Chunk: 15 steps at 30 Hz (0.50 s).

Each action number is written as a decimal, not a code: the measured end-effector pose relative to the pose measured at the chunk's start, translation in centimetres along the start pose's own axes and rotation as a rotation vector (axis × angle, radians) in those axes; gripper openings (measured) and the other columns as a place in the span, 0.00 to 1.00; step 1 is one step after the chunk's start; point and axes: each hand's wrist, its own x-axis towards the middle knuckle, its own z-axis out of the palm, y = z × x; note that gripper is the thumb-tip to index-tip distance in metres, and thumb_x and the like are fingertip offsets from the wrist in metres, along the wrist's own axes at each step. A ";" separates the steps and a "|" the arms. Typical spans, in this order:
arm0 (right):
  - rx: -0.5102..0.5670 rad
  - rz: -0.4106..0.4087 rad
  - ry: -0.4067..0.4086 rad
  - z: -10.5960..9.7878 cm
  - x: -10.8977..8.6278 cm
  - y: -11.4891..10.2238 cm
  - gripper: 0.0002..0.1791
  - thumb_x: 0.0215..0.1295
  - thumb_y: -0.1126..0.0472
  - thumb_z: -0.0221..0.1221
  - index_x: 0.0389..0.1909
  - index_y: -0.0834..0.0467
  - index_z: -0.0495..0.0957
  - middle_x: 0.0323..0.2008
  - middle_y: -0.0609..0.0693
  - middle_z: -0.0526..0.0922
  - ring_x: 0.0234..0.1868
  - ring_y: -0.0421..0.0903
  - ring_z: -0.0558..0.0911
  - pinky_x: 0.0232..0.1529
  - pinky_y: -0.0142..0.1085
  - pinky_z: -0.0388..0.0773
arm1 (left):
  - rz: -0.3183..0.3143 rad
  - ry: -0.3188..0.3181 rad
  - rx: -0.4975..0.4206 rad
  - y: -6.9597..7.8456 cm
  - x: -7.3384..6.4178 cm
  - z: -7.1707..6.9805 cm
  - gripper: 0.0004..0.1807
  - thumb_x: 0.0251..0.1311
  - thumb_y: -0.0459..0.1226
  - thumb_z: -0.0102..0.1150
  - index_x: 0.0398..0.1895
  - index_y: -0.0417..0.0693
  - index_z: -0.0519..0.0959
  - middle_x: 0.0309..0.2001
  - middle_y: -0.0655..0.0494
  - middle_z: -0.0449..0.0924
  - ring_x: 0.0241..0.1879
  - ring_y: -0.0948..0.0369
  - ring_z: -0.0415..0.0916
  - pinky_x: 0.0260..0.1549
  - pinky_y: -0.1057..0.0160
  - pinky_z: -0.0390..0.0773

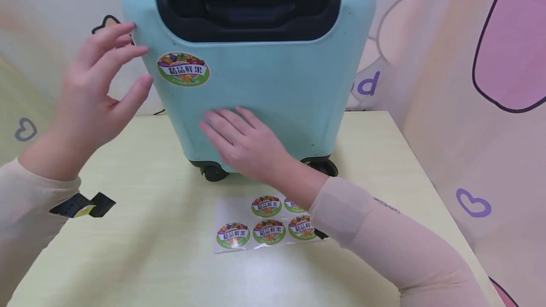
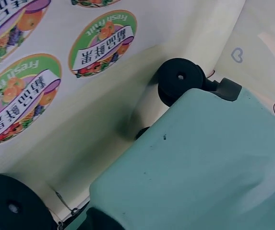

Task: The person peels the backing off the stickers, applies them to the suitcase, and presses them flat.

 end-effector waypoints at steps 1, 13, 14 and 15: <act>0.005 0.002 -0.004 -0.1 -0.1 0.0 0.21 0.58 0.60 0.56 0.53 0.60 0.76 0.53 0.54 0.78 0.54 0.51 0.75 0.56 0.45 0.69 | -0.011 -0.010 -0.002 0.2 -0.3 0.0 0.16 0.56 0.34 0.58 0.47 0.34 0.77 0.58 0.42 0.70 0.52 0.45 0.72 0.51 0.53 0.72; 0.070 0.000 -0.071 -1.0 -1.6 0.0 0.24 0.56 0.61 0.59 0.55 0.62 0.75 0.52 0.55 0.78 0.52 0.50 0.77 0.54 0.41 0.72 | -0.051 -0.165 -0.023 1.8 -3.8 0.2 0.17 0.57 0.37 0.56 0.46 0.34 0.78 0.54 0.43 0.75 0.53 0.50 0.73 0.50 0.53 0.72; 0.075 -0.001 -0.074 -1.1 -1.8 0.0 0.24 0.56 0.61 0.59 0.55 0.63 0.74 0.52 0.55 0.79 0.51 0.51 0.77 0.53 0.41 0.72 | -0.050 -0.185 -0.024 1.9 -4.2 0.2 0.17 0.58 0.38 0.56 0.46 0.34 0.78 0.54 0.42 0.75 0.53 0.50 0.72 0.50 0.53 0.72; 0.082 0.001 -0.078 -1.2 -2.0 0.0 0.24 0.56 0.62 0.60 0.55 0.63 0.74 0.52 0.55 0.79 0.51 0.51 0.77 0.53 0.41 0.72 | -0.050 -0.208 -0.024 2.0 -4.6 0.3 0.18 0.58 0.38 0.56 0.47 0.34 0.78 0.54 0.43 0.74 0.54 0.50 0.72 0.49 0.53 0.73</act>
